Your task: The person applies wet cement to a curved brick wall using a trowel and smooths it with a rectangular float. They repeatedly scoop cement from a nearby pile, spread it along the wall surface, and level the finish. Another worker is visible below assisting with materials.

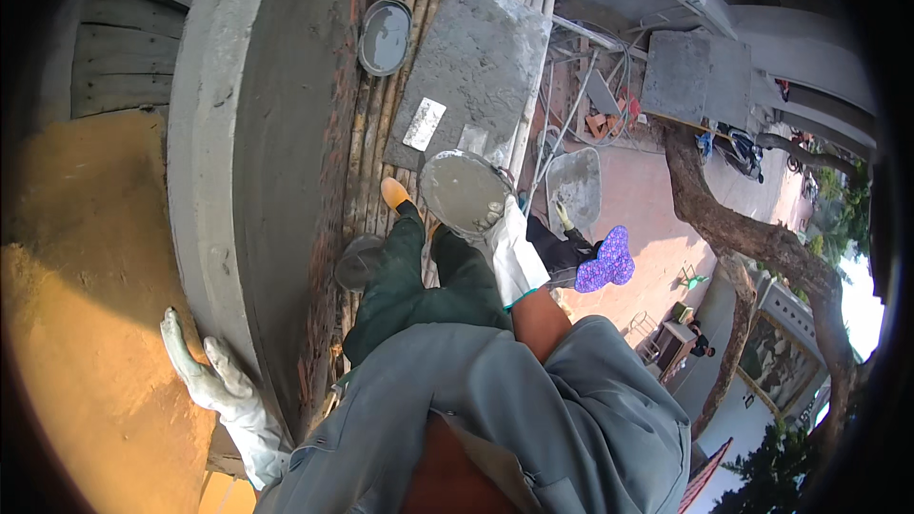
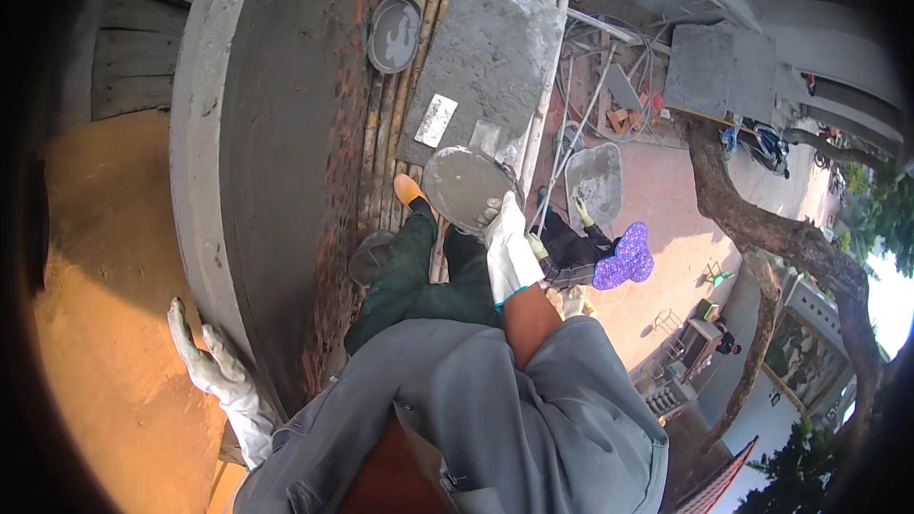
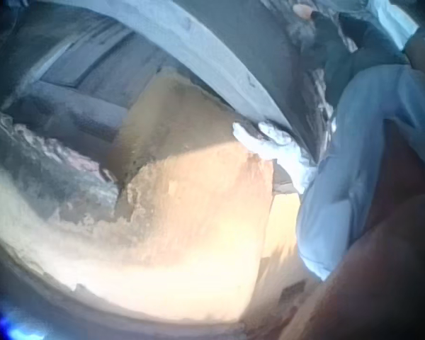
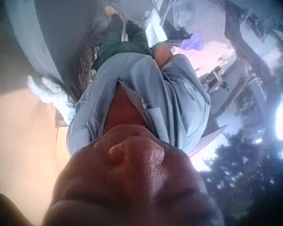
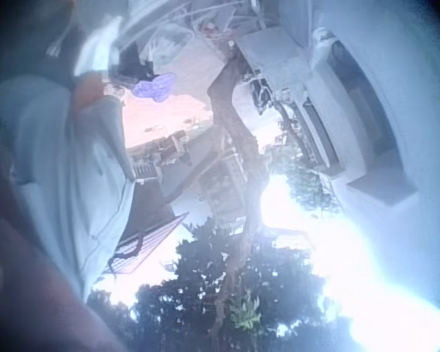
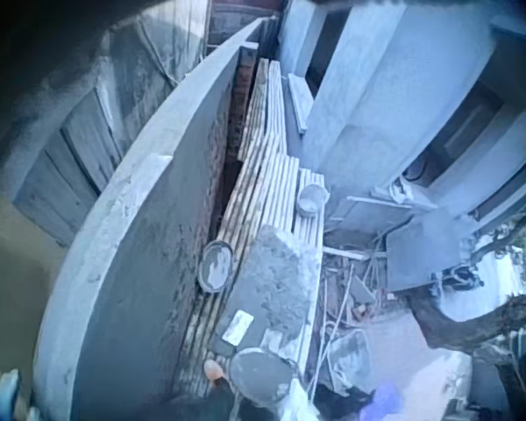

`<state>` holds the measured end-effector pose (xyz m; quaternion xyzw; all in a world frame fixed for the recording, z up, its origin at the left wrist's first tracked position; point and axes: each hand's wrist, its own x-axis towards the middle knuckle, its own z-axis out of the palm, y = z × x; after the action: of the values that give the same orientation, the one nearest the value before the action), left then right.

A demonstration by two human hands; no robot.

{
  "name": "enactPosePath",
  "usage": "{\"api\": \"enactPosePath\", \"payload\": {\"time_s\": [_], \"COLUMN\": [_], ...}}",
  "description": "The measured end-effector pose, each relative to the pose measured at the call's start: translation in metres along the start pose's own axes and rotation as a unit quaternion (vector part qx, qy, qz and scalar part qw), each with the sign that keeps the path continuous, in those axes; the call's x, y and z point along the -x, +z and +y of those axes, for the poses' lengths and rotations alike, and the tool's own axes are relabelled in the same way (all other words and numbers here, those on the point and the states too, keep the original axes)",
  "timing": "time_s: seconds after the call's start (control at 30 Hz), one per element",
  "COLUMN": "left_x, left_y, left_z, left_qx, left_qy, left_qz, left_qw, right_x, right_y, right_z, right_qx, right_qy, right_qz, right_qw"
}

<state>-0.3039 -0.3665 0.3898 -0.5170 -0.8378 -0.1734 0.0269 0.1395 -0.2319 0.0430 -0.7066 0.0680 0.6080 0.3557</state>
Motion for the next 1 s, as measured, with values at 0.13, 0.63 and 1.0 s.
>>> {"api": "enactPosePath", "payload": {"time_s": [0.13,0.63,1.0], "left_x": [-0.020,0.071,0.124], "left_y": [-0.013,0.152,0.312], "left_z": [0.030,0.139,0.088], "left_qx": [0.004,0.262,0.396], "left_qy": [0.071,-0.025,-0.192], "left_qz": [0.101,-0.223,-0.335], "left_qw": [0.992,0.939,0.833], "right_x": [-0.036,-0.008,-0.018], "right_y": [-0.036,-0.105,-0.149], "right_z": [0.015,-0.049,-0.051], "right_qx": [-0.024,0.037,0.018], "right_qy": [-0.027,-0.077,-0.080], "right_qz": [0.011,0.079,0.088], "right_qw": [0.999,0.993,0.993]}}
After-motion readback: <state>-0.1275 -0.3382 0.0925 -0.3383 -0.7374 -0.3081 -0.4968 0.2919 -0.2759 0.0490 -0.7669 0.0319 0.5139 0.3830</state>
